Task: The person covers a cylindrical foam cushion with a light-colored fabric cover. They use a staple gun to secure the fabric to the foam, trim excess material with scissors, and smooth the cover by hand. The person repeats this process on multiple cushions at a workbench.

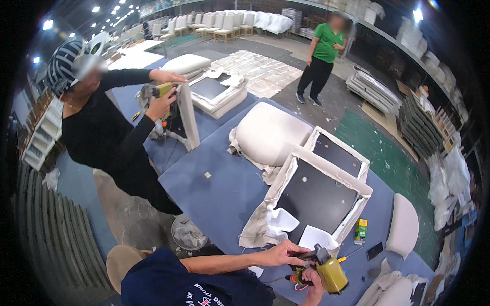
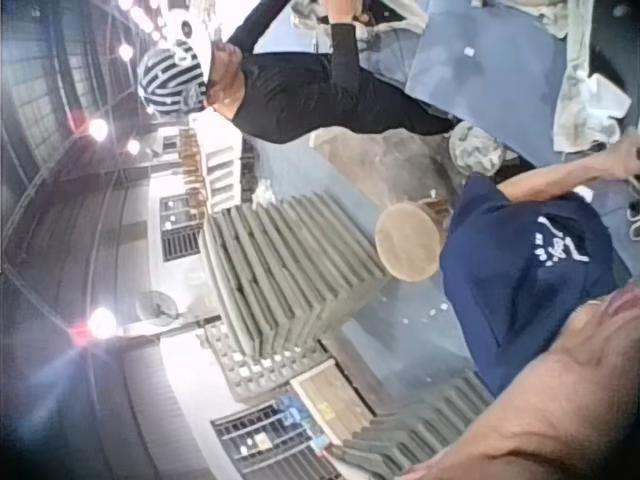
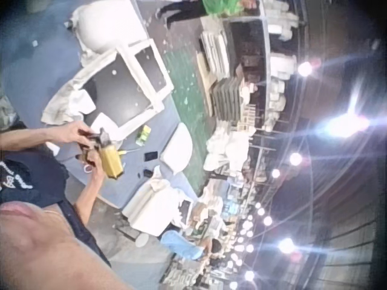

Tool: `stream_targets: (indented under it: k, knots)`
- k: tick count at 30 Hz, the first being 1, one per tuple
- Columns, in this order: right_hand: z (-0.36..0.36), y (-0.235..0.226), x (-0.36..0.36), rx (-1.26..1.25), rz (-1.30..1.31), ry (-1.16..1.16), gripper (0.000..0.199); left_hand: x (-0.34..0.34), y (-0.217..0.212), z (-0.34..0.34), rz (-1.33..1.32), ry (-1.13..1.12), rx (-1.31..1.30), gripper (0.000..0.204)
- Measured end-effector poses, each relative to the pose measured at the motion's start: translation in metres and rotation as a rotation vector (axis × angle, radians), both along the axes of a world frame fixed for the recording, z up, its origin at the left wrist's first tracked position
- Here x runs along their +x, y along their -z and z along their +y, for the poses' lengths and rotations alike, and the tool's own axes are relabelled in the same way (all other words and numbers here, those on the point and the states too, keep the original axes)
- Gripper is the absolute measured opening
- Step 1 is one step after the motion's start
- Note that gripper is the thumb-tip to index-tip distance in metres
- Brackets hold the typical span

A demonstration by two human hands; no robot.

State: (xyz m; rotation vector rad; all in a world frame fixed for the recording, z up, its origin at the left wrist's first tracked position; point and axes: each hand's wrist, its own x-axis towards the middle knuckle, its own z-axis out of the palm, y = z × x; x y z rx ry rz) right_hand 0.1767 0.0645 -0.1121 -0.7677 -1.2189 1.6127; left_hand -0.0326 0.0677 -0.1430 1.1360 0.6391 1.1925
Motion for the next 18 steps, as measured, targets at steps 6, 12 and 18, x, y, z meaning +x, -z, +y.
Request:
stream_targets:
  k: [6,12,18]
  knots:
    - [-0.017,0.086,0.06,-0.15,-0.389,0.486,0.026,-0.04,-0.009,0.091,0.507,0.165,0.39,0.047]
    - [-0.039,0.029,0.045,-0.291,-0.763,0.587,0.043,-0.124,-0.034,0.321,1.054,-0.599,0.909,0.053]
    - [-0.059,0.042,0.049,-0.12,-0.874,0.847,0.042,-0.135,0.063,0.389,1.626,-0.258,0.4,0.081]
